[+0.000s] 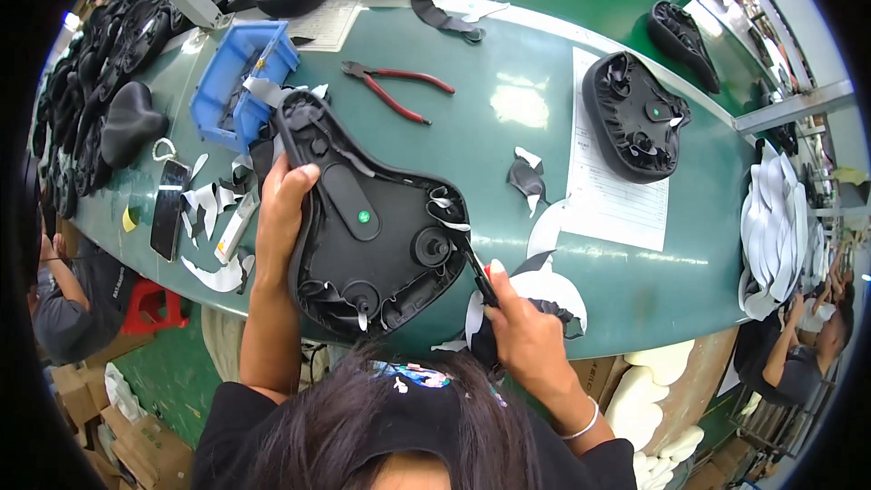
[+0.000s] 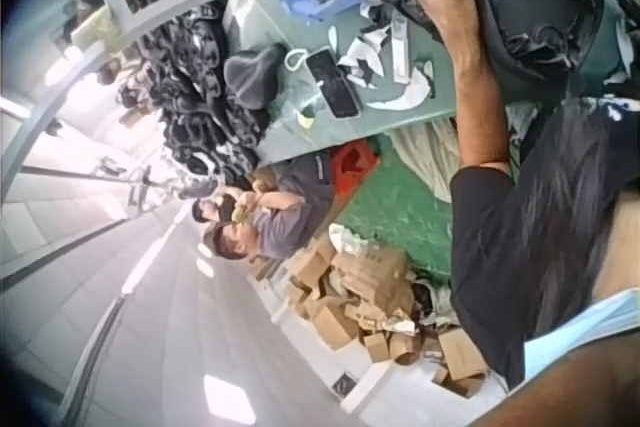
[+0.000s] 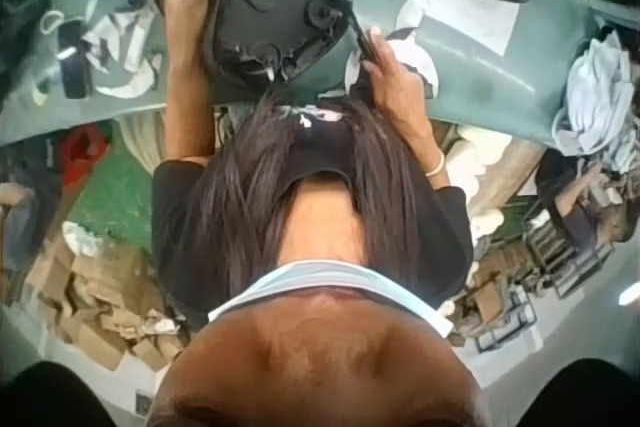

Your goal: Trim excess fabric and material from the bottom of bicycle seats using a utility knife on a factory assembly line.

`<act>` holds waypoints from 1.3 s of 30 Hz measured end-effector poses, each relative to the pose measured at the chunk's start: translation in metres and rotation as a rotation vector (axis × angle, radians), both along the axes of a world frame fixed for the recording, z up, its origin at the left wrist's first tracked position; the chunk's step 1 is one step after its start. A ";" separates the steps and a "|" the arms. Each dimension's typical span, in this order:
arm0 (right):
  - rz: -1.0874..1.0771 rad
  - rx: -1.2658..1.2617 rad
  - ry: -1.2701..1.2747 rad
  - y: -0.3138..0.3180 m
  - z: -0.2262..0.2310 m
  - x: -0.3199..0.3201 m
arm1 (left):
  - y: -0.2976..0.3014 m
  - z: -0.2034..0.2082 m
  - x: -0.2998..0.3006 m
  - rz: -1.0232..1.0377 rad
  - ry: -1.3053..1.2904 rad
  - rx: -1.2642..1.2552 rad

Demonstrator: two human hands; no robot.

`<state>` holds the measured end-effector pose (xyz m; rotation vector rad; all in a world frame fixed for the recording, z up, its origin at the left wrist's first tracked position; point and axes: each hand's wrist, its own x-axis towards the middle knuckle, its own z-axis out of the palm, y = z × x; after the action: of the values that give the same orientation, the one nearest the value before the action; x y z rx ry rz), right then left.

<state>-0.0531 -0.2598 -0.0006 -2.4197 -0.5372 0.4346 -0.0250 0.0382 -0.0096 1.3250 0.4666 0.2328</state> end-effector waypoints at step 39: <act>0.152 -0.244 -0.418 0.016 0.019 0.035 | -0.055 0.019 0.016 -0.506 -0.174 -0.298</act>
<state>-0.0181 -0.2438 0.0189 -2.7306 -0.8973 0.0508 -0.0087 -0.0164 0.0094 1.0782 0.0078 -0.1390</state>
